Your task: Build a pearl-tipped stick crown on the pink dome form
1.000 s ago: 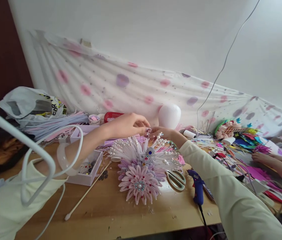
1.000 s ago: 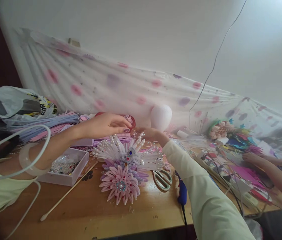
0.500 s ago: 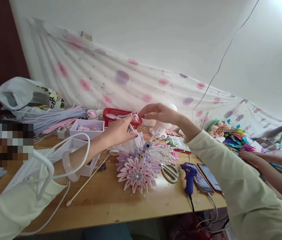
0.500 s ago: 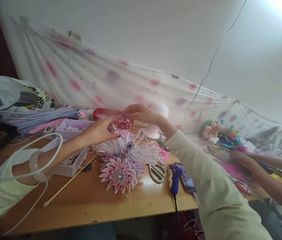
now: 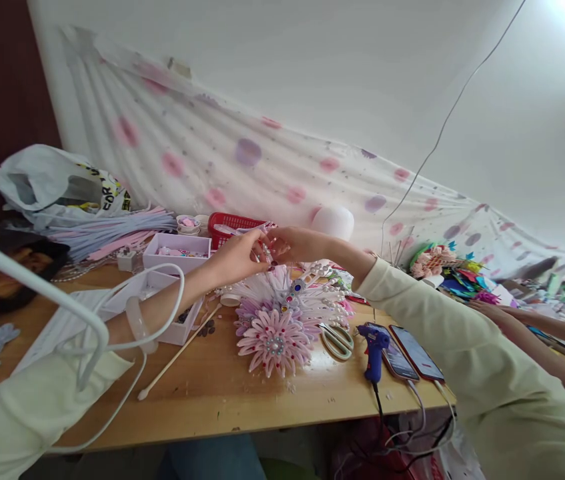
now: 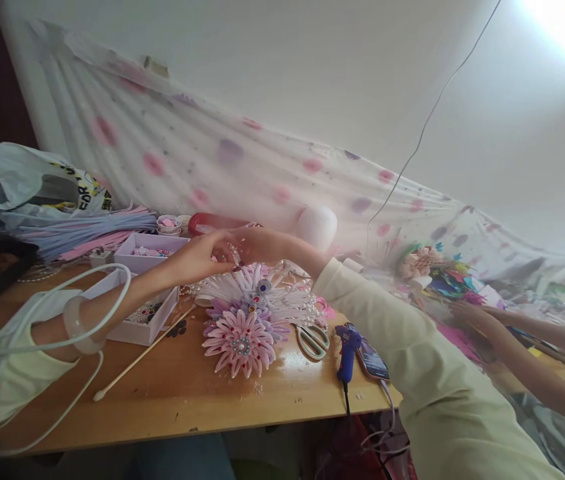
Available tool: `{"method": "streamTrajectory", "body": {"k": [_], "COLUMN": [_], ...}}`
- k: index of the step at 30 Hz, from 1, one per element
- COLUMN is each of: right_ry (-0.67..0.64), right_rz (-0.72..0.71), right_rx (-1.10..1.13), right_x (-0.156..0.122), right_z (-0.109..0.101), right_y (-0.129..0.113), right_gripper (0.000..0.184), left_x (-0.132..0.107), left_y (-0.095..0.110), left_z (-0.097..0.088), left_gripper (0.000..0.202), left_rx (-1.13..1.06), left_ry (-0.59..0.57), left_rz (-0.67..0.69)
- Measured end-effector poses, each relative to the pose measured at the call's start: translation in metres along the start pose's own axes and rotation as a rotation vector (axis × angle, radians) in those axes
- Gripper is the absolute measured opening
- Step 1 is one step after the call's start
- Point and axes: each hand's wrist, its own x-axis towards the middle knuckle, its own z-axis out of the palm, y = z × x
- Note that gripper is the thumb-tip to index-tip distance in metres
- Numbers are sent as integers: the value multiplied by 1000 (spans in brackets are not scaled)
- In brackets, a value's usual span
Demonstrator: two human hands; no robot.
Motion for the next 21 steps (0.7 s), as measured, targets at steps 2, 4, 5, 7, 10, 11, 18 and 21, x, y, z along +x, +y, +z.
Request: {"method": "streamTrajectory", "body": {"k": [2, 4, 5, 7, 10, 11, 18, 21], "right_ry": [24, 57, 71, 77, 69, 64, 97, 123], "right_rz": [26, 43, 48, 53, 59, 66, 228, 252], "right_rx": [7, 6, 2, -2, -14, -26, -156, -195], "right_x": [-4, -9, -11, -13, -14, -14, -17, -21], "right_z": [0, -1, -1, -2, -3, -3, -1, 0], "right_y": [4, 8, 9, 10, 9, 8, -7, -8], "right_gripper": [35, 33, 32, 29, 25, 24, 24, 14], "left_x": [0, 0, 0, 0, 0, 0, -1, -5], "left_y": [-1, -2, -3, -5, -6, -5, -1, -2], "left_z": [0, -1, -2, -4, -8, -9, -8, -6], "left_gripper": [41, 45, 48, 56, 59, 59, 65, 58], "left_rx": [-45, -83, -103, -159, -218, -211, -140, -96], "left_ry": [-29, -59, -86, -157, -221, -216, -201, -122], "left_rz": [-12, -19, -15, -1, 5, 5, 17, 49]}}
